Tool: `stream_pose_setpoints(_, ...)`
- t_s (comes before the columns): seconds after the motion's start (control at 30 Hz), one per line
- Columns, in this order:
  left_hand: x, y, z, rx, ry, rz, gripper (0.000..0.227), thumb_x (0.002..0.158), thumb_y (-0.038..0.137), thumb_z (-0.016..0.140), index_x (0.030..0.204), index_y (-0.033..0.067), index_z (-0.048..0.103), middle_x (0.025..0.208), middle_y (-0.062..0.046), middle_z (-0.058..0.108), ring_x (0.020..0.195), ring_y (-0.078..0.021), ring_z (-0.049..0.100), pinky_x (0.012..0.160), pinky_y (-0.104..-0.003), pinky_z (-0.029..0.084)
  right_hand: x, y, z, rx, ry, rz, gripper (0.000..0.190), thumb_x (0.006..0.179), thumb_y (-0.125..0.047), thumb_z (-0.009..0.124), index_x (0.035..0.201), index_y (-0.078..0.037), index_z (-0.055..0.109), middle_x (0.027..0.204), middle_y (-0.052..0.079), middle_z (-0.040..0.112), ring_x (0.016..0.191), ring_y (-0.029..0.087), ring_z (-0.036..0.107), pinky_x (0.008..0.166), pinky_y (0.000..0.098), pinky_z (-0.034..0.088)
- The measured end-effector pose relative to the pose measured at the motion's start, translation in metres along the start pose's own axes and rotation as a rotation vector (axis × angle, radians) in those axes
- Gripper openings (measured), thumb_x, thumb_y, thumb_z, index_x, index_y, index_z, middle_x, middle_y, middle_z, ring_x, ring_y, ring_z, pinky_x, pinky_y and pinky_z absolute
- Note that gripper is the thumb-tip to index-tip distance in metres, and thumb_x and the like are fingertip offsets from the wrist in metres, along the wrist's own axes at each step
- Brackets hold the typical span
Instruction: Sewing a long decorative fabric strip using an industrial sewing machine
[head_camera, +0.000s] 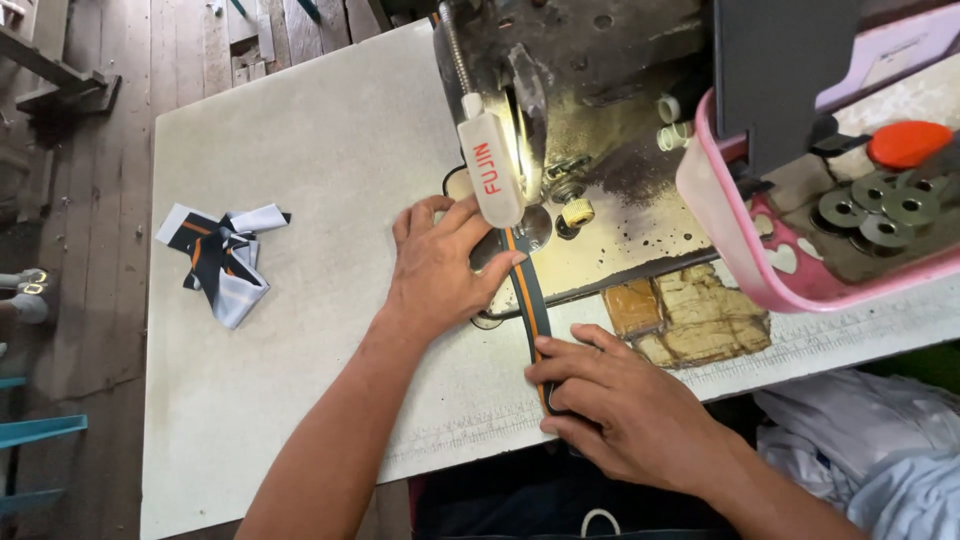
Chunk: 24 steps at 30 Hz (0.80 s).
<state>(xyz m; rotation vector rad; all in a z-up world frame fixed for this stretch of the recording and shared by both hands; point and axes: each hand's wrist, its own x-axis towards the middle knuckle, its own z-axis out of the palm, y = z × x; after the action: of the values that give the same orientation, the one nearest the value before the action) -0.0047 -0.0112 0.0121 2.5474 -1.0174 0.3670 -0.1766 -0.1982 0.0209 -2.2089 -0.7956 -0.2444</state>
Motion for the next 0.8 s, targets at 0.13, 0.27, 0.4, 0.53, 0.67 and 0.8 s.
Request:
stream_pose_setpoints(0.13, -0.001, -0.002, 0.006, 0.019, 0.028, -0.011, 0.049, 0.090, 0.054, 0.062, 0.126, 0.0214, 0.068, 0.138, 0.004, 0.063, 0.117, -0.0324, 0.048, 0.095, -0.049, 0.031, 0.001, -0.009, -0.003, 0.008, 0.156, -0.028, 0.017, 0.091, -0.016, 0.071, 0.088, -0.004, 0.060, 0.126, 0.016, 0.064, 0.125, 0.037, 0.060, 0.106, 0.0526, 0.046)
stream_pose_setpoints(0.27, -0.003, -0.002, 0.003, -0.101, 0.040, -0.071, 0.050, 0.098, 0.045, 0.049, 0.138, 0.0172, 0.060, 0.149, -0.004, 0.054, 0.124, -0.0348, 0.047, 0.100, -0.051, 0.032, -0.009, -0.013, -0.002, 0.124, 0.343, 0.164, 0.019, 0.086, -0.017, 0.076, 0.084, -0.009, 0.059, 0.111, 0.010, 0.065, 0.099, 0.024, 0.064, 0.087, 0.0362, 0.048)
stream_pose_setpoints(0.4, -0.009, -0.007, 0.003, -0.260, 0.207, -0.038, 0.035, 0.102, 0.025, 0.051, 0.131, 0.0117, 0.066, 0.146, -0.011, 0.058, 0.132, -0.0275, 0.054, 0.107, -0.046, 0.035, -0.024, -0.017, -0.007, 0.456, 0.293, 0.384, 0.019, 0.085, -0.018, 0.077, 0.078, -0.014, 0.060, 0.098, 0.001, 0.067, 0.079, 0.012, 0.058, 0.071, 0.0261, 0.040)
stream_pose_setpoints(0.53, -0.023, 0.005, -0.008, -0.268, 0.160, -0.057, 0.034, 0.097, 0.022, 0.058, 0.127, 0.0088, 0.067, 0.142, -0.013, 0.060, 0.128, -0.0334, 0.054, 0.106, -0.057, 0.037, -0.047, -0.031, 0.011, 1.001, 0.271, 0.334, 0.020, 0.085, -0.003, 0.077, 0.078, -0.010, 0.060, 0.092, 0.008, 0.064, 0.080, 0.017, 0.062, 0.075, 0.0289, 0.047)
stream_pose_setpoints(0.67, -0.036, 0.029, -0.026, -0.296, 0.074, 0.024, 0.034, 0.094, 0.018, 0.063, 0.127, 0.0085, 0.067, 0.142, -0.011, 0.060, 0.128, -0.0296, 0.056, 0.103, -0.049, 0.040, -0.077, -0.042, 0.020, 0.906, 0.137, 0.477, 0.022, 0.083, -0.007, 0.085, 0.072, -0.009, 0.066, 0.071, 0.003, 0.067, 0.064, 0.011, 0.060, 0.061, 0.0273, 0.046)
stream_pose_setpoints(0.8, -0.057, 0.050, -0.036, -0.280, -0.026, 0.088, 0.036, 0.096, 0.020, 0.065, 0.130, 0.0099, 0.065, 0.146, -0.007, 0.056, 0.126, -0.0306, 0.053, 0.103, -0.049, 0.039, -0.119, -0.039, 0.056, 0.934, 0.167, 0.741, 0.014, 0.080, -0.002, 0.089, 0.082, -0.005, 0.075, 0.077, 0.008, 0.070, 0.063, 0.014, 0.061, 0.061, 0.0278, 0.043)
